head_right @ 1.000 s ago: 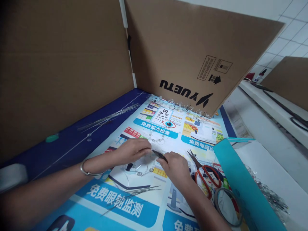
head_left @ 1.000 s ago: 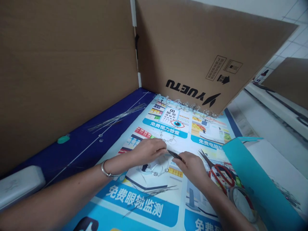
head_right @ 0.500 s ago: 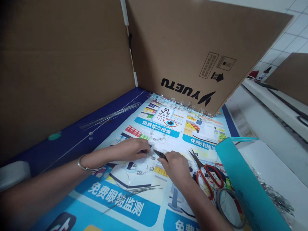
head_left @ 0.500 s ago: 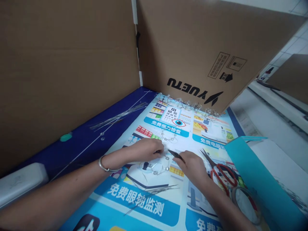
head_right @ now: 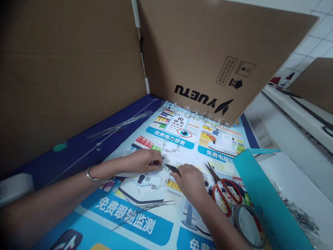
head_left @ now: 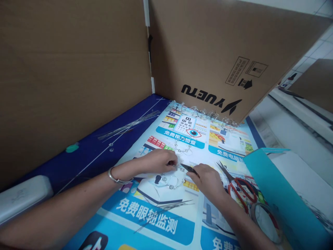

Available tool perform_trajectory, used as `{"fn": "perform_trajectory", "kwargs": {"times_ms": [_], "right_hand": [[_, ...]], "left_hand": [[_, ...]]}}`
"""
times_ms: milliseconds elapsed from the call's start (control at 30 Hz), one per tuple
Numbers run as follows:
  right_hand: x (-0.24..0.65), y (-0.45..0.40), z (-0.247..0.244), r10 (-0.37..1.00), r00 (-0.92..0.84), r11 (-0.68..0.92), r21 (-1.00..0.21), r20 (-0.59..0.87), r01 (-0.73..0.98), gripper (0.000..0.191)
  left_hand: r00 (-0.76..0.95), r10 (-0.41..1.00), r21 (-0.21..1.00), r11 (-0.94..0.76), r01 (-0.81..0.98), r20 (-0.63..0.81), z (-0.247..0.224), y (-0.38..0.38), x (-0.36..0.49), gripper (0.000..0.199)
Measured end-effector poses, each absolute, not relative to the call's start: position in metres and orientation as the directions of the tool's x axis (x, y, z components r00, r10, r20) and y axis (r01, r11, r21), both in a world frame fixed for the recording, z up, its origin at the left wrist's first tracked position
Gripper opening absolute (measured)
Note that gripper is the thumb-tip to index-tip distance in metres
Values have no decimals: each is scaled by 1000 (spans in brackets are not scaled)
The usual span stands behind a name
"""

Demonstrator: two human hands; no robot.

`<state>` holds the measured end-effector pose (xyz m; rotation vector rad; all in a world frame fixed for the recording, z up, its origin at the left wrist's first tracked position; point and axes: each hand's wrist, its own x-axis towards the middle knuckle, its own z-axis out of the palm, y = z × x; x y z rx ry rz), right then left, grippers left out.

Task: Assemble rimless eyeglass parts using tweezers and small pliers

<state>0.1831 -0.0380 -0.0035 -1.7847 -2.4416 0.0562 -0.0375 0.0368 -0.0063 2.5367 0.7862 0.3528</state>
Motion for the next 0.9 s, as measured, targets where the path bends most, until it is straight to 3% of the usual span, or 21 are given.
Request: {"fn": "perform_trajectory", "kwargs": {"times_ms": [233,400,667,900], "right_hand": [[184,-38,-4,949,-307,315,-174,75,933,31],[186,-36,-4,951,-299,309,-210,77,928,31],[187,-35,-5,948,-302,318,-234,102,919,31],[191,-36,-9,933,-218,309,-332,285,891,29]], "left_hand": [[811,574,548,-717,431,114,-4,36,-38,16],[809,573,657,-661,362,129,2,39,-36,19],[728,681,791,-487,371,77,0,39,-33,20],[670,733,827,-444,344,115,-1,37,-31,17]]}}
